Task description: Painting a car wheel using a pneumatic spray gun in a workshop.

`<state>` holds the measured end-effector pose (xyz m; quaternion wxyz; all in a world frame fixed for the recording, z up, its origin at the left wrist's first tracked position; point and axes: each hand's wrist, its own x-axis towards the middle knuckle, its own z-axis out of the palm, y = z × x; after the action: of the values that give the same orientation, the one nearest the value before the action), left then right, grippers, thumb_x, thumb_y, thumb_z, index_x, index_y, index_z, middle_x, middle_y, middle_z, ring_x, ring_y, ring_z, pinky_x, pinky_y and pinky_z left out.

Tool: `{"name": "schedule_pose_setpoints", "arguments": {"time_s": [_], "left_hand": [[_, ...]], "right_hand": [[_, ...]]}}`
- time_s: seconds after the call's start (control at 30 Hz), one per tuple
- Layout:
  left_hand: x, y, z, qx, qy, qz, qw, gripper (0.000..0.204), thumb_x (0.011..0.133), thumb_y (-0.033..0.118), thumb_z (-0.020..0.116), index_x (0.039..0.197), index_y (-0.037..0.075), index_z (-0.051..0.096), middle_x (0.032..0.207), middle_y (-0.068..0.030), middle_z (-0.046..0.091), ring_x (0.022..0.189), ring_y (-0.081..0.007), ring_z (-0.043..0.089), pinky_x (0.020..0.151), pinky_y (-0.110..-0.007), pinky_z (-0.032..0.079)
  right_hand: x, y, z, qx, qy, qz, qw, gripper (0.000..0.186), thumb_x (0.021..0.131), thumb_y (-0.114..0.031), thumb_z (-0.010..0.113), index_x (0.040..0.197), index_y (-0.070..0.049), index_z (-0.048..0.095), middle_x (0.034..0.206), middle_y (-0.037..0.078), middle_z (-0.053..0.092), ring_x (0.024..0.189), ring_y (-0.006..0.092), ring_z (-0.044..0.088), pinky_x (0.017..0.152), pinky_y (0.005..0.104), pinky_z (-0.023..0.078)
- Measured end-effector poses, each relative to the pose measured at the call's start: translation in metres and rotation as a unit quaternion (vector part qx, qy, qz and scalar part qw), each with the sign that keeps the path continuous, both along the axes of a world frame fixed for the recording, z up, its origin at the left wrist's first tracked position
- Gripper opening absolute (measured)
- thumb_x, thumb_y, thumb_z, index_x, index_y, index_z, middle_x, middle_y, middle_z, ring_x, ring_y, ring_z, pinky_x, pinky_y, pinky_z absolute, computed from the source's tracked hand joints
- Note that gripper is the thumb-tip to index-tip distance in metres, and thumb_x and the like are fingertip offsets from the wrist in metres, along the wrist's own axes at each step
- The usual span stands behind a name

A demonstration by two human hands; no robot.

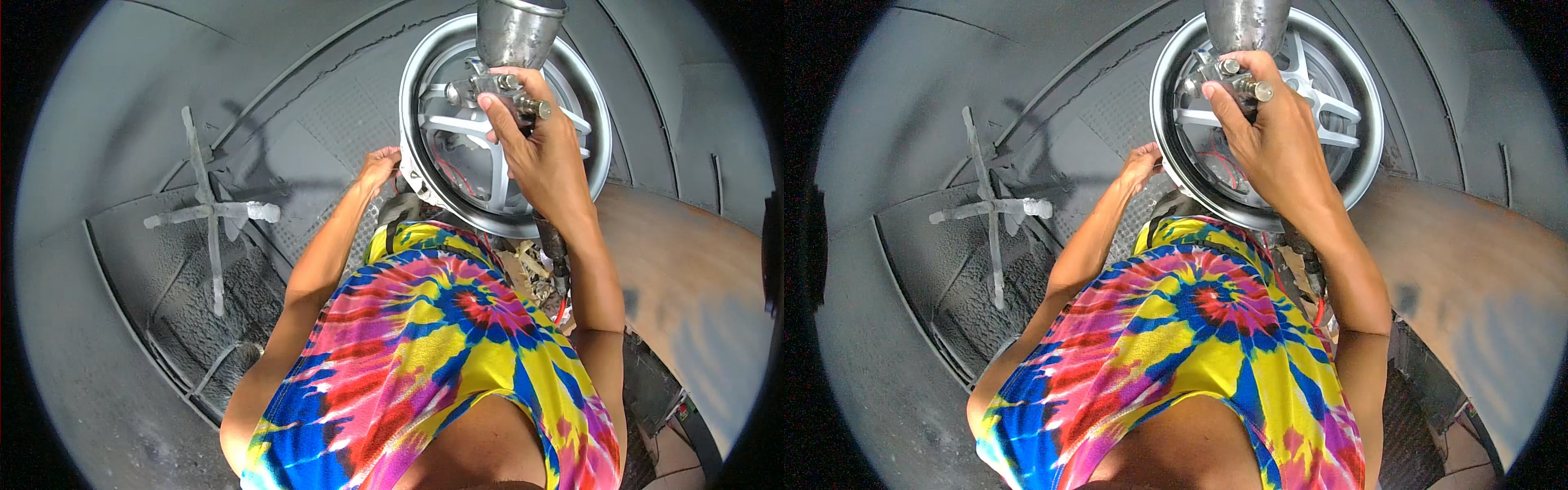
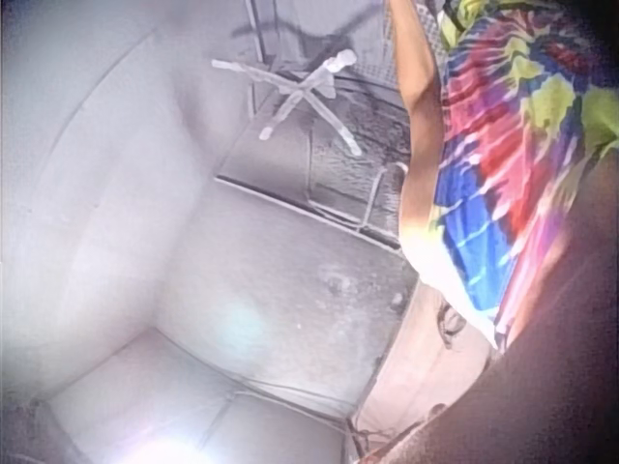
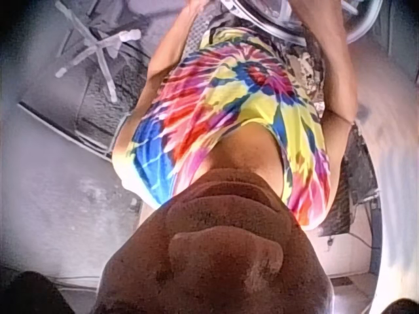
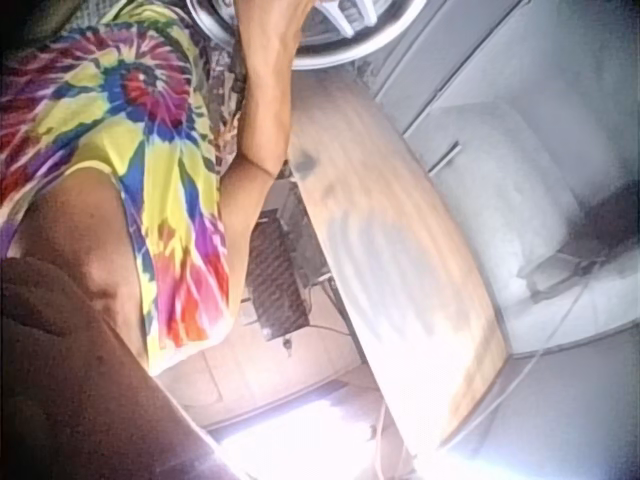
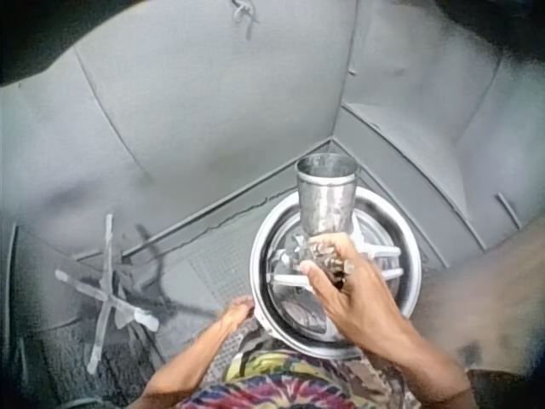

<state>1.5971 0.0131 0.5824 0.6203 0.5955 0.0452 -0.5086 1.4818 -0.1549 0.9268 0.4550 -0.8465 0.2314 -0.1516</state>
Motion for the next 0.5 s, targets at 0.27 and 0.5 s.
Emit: {"name": "schedule_pose_setpoints", "arguments": {"time_s": [0.27,0.5], "left_hand": [[-0.037,0.015,0.004,-0.036,0.07,-0.062,0.995,0.017,0.097,0.012,0.061,0.109,0.0,0.065,0.097,-0.0099,0.071,0.086,-0.0165,0.07,0.082,-0.029,0.058],[-0.037,0.017,0.001,-0.008,0.066,-0.09,0.994,0.02,0.097,0.011,0.061,0.113,-0.001,0.064,0.1,-0.0125,0.071,0.087,-0.0189,0.071,0.08,-0.03,0.06]], "right_hand": [[0.01,-0.011,-0.016,-0.028,0.007,0.0,1.0,0.027,0.096,-0.018,0.065,0.116,-0.002,0.055,0.077,0.016,0.067,0.064,0.0254,0.065,0.061,0.0368,0.049],[0.015,-0.02,-0.004,-0.064,-0.035,-0.035,0.997,0.026,0.096,-0.018,0.065,0.115,-0.002,0.057,0.071,0.013,0.066,0.061,0.0215,0.063,0.06,0.0342,0.048]]}}
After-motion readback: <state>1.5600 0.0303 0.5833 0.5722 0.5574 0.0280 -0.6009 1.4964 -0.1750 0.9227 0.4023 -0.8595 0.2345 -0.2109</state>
